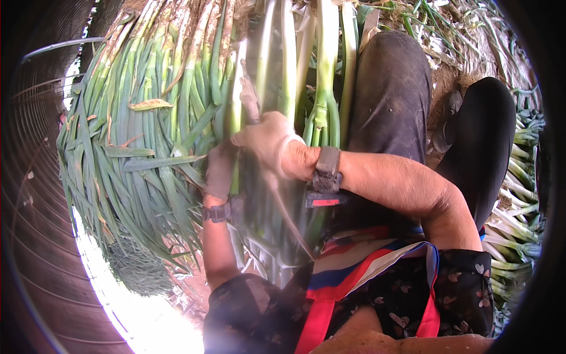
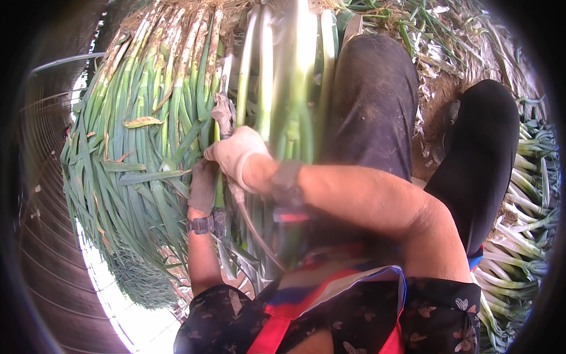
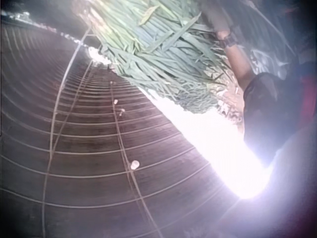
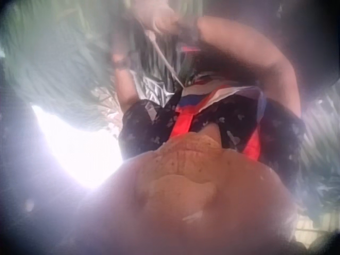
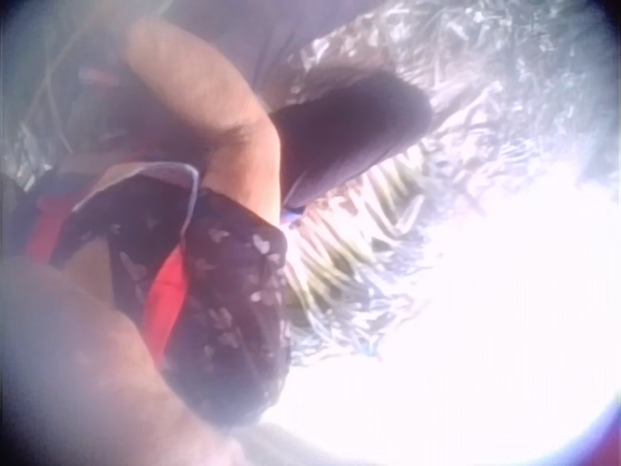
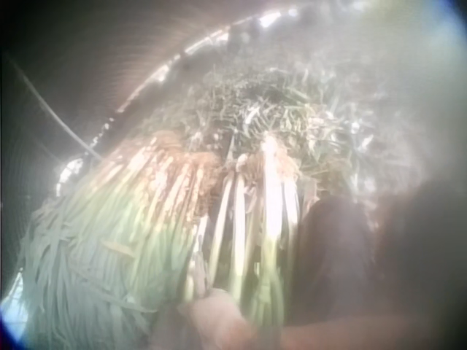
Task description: The person cleans leeks by using a handheld air nozzle to peel away outer layers, occasionally trimming the roots and tops by hand. They process the leeks one at a time before gathering the cleaned vegetables into a separate stack.
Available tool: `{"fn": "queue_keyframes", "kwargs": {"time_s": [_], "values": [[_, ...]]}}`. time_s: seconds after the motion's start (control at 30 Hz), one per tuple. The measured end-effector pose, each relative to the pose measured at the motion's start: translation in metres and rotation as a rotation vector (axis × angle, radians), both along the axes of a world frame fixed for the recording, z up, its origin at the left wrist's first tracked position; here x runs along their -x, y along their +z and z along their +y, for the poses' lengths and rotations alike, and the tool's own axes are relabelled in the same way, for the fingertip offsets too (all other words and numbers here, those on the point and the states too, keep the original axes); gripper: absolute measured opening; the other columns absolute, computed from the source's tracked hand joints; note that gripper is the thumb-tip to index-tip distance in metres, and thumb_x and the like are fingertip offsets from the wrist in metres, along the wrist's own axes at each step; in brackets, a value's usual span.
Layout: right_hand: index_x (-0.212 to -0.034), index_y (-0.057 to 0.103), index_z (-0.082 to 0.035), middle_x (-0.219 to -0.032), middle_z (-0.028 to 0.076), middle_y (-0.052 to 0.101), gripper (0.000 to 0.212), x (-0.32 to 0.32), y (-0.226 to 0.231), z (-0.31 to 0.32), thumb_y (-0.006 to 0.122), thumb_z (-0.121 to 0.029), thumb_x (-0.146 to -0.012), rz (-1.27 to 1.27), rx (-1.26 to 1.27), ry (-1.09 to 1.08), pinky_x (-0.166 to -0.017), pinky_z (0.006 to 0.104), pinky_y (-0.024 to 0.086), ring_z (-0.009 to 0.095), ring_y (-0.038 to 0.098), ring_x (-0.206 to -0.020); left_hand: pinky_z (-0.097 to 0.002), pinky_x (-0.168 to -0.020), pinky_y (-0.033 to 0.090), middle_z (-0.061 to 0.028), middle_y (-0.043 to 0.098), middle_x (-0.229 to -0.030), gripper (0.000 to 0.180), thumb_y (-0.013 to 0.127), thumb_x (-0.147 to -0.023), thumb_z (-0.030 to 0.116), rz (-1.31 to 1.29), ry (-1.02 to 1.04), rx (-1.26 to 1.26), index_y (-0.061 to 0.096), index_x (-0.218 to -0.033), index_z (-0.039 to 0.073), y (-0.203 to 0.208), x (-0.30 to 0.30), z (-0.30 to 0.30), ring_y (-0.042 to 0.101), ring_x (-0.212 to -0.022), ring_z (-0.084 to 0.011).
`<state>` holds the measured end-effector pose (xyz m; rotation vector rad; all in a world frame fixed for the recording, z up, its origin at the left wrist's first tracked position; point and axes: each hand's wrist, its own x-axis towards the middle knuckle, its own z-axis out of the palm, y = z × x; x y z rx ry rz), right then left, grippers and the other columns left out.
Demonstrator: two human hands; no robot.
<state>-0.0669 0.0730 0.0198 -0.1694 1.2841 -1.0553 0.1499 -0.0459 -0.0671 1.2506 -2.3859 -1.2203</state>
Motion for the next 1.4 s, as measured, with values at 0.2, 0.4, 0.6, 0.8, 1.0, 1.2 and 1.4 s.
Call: {"fn": "queue_keyframes", "kwargs": {"time_s": [0.2,0.4,0.6,0.8,1.0,1.2,1.4], "values": [[-0.098,0.06,0.009,-0.077,0.014,0.064,0.039,0.024,0.005,-0.031,0.074,-0.021,-0.077,-0.064,-0.033,-0.027,-0.05,0.0352,0.049,0.022,0.061,-0.056,-0.0263,-0.058,0.045,-0.0061,0.059,-0.075,0.023,0.048,-0.088,0.023,0.087,0.336,-0.509,0.06,-0.091,0.004,0.023,0.0,0.015,0.055,-0.062,-0.015],[-0.089,0.062,0.007,-0.073,0.011,0.063,0.036,0.026,0.004,-0.031,0.075,-0.025,-0.078,-0.031,-0.015,0.042,-0.05,0.0347,0.049,0.02,0.061,-0.056,-0.025,-0.049,0.039,-0.0036,0.053,-0.068,0.032,0.053,-0.089,0.036,0.25,0.482,-0.877,0.059,-0.097,0.007,0.035,-0.005,0.019,0.047,-0.054,-0.0131],[-0.08,0.058,0.006,-0.061,0.013,0.057,0.026,0.004,-0.01,-0.003,0.072,-0.016,-0.078,-0.066,0.025,-0.022,-0.036,0.0384,0.04,0.022,0.051,-0.038,-0.0248,-0.049,0.042,-0.0043,0.055,-0.067,0.03,0.053,-0.09,0.035,0.352,0.434,-1.016,0.059,-0.103,0.009,0.033,-0.006,0.021,0.051,-0.054,-0.014],[-0.088,0.055,0.007,-0.057,0.01,0.055,0.024,0.008,0.007,0.023,0.069,-0.011,-0.08,-0.052,0.025,-0.016,-0.031,0.0376,0.038,0.023,0.05,-0.035,-0.0248,-0.058,0.047,-0.0062,0.061,-0.076,0.03,0.05,-0.091,0.029,0.239,0.368,-0.843,0.061,-0.105,0.005,0.046,0.002,0.044,0.059,-0.065,-0.0146],[-0.09,0.055,0.003,-0.067,0.009,0.058,0.023,0.022,0.017,0.053,0.07,-0.01,-0.079,-0.03,0.151,-0.203,-0.038,0.0329,0.042,0.018,0.052,-0.043,-0.0239,-0.063,0.043,-0.0042,0.062,-0.081,0.028,0.053,-0.088,0.023,0.128,0.152,-0.424,0.063,-0.103,0.002,0.069,0.062,0.063,0.056,-0.07,-0.0126],[-0.075,0.053,-0.004,-0.059,0.002,0.048,0.024,0.032,0.004,0.061,0.072,-0.019,-0.077,0.03,0.129,-0.261,-0.028,0.029,0.029,0.012,0.039,-0.034,-0.0313,-0.077,0.045,-0.01,0.064,-0.095,0.029,0.057,-0.087,0.023,0.029,-0.111,-0.153,0.064,-0.102,-0.001,0.045,0.111,0.028,0.058,-0.087,-0.0176],[-0.08,0.061,-0.003,-0.062,0.001,0.055,0.014,0.038,-0.013,0.072,0.071,-0.013,-0.08,-0.108,0.106,-0.409,-0.041,0.0252,0.039,0.009,0.05,-0.047,-0.0462,-0.097,0.041,-0.0298,0.046,-0.129,0.077,0.066,-0.079,0.051,-0.431,-0.131,0.647,0.043,-0.135,0.003,0.035,0.144,0.046,0.054,-0.111,-0.0397]]}}
